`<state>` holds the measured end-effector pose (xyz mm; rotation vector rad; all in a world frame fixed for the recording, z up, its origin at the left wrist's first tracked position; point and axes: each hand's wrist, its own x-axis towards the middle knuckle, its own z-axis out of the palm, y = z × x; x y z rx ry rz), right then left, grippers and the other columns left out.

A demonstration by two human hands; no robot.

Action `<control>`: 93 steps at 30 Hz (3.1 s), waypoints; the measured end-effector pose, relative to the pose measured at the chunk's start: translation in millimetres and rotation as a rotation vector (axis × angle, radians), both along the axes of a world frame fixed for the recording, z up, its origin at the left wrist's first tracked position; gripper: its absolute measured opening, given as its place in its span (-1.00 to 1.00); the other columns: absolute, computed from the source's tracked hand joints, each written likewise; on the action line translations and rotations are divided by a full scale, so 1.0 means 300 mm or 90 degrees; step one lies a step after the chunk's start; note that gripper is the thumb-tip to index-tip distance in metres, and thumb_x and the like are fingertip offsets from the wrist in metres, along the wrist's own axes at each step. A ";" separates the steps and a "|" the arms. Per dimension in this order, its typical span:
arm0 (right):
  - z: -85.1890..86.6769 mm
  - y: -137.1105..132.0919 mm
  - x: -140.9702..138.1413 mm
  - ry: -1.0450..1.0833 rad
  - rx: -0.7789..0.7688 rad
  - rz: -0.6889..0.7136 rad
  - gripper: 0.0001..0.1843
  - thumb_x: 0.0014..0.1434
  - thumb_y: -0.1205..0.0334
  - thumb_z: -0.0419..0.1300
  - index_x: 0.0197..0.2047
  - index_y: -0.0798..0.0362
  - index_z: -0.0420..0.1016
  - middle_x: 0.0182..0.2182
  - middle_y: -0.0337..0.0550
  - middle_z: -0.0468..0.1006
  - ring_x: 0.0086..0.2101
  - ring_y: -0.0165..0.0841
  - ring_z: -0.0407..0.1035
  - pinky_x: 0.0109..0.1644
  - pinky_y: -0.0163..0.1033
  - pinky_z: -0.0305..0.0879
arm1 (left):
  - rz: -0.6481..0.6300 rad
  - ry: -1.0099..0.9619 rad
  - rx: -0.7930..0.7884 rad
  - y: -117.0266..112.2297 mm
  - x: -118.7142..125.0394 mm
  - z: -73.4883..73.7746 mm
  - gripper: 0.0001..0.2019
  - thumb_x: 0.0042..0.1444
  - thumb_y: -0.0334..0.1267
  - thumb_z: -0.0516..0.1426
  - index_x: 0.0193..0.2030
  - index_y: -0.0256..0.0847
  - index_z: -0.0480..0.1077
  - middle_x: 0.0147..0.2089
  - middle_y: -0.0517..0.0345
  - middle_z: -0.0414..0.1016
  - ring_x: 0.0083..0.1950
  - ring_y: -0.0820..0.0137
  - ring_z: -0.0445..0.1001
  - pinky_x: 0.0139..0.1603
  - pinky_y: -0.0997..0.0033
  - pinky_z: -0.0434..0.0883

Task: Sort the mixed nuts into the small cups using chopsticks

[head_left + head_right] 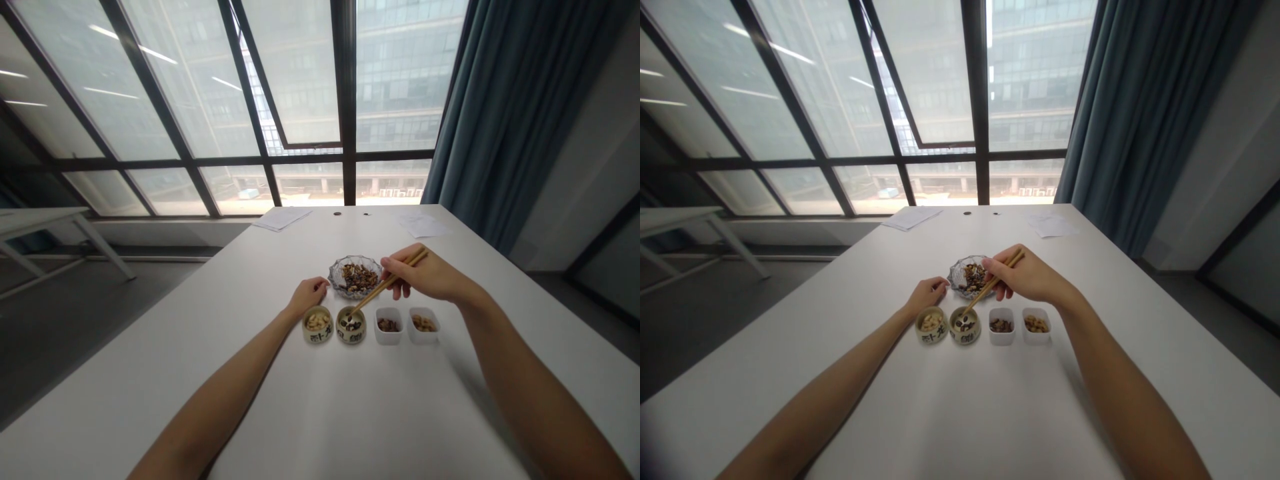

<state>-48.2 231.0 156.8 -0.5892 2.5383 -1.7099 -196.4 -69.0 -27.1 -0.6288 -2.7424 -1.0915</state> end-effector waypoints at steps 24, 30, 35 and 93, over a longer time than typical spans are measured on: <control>0.014 0.069 0.006 -0.023 0.066 0.143 -0.79 0.17 0.14 0.39 -0.20 0.08 0.76 -0.39 -0.07 0.71 -0.35 -0.25 0.60 -0.27 -0.24 0.54 | 0.001 0.008 0.000 0.000 0.001 -0.001 -0.61 0.27 -0.07 0.01 -0.12 -0.21 0.62 -0.33 0.11 0.64 -0.33 0.31 0.51 -0.23 0.37 0.39; 0.040 0.087 0.025 -0.021 0.078 0.164 -0.80 0.16 0.19 0.38 -0.18 0.07 0.76 -0.35 -0.08 0.72 -0.32 -0.24 0.60 -0.27 -0.26 0.51 | 0.001 0.011 0.003 -0.001 -0.003 -0.007 -0.62 0.27 -0.08 0.02 -0.13 -0.21 0.62 -0.34 0.12 0.63 -0.33 0.30 0.51 -0.24 0.36 0.38; 0.053 0.093 0.035 -0.017 0.084 0.154 -0.79 0.15 0.16 0.38 -0.19 0.06 0.76 -0.37 -0.09 0.71 -0.33 -0.24 0.59 -0.29 -0.26 0.50 | -0.003 0.012 0.006 -0.003 -0.008 -0.012 -0.62 0.27 -0.08 0.02 -0.13 -0.22 0.62 -0.35 0.12 0.62 -0.33 0.31 0.51 -0.24 0.36 0.37; -0.319 -0.037 -0.296 0.022 -0.223 -0.307 -0.66 0.31 0.10 0.32 -0.44 0.12 0.61 -0.51 0.06 0.70 -0.49 -0.18 0.66 -0.41 -0.26 0.62 | -0.005 0.007 0.005 -0.002 -0.004 -0.006 -0.60 0.26 -0.07 0.01 -0.12 -0.23 0.62 -0.33 0.10 0.64 -0.30 0.29 0.53 -0.20 0.34 0.41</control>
